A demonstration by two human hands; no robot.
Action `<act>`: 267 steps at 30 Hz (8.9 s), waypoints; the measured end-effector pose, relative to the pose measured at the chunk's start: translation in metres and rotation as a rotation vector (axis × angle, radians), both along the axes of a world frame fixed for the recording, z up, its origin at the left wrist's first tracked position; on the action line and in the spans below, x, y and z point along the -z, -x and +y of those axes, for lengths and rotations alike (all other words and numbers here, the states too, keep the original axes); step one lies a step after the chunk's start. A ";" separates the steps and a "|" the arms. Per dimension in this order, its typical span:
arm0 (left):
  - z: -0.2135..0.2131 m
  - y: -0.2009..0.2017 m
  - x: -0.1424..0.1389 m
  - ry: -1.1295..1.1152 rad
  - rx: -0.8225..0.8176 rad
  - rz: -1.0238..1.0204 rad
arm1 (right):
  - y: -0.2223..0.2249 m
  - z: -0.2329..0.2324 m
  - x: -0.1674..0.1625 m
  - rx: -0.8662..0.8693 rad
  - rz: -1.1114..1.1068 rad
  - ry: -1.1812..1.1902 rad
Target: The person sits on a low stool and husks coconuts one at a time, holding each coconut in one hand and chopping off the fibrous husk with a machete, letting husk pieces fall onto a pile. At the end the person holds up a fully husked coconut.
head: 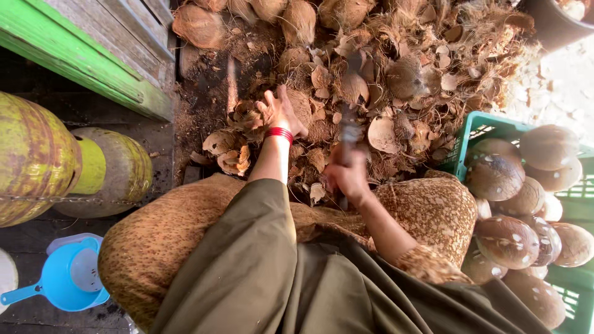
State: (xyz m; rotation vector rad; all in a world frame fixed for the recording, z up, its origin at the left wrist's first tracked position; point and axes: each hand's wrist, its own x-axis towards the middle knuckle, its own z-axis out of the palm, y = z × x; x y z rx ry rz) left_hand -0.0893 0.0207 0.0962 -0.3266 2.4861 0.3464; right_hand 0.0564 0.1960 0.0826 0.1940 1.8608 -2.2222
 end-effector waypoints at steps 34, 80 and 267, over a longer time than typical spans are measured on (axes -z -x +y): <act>-0.050 -0.064 0.038 -0.754 -0.694 0.386 | -0.037 0.016 0.055 -0.074 -0.516 -0.190; 0.005 -0.098 0.115 -0.231 0.063 1.057 | -0.020 0.037 -0.144 0.177 0.950 0.155; -0.043 -0.085 0.096 -1.251 -0.612 0.629 | -0.056 0.037 0.027 -0.237 -0.435 -0.431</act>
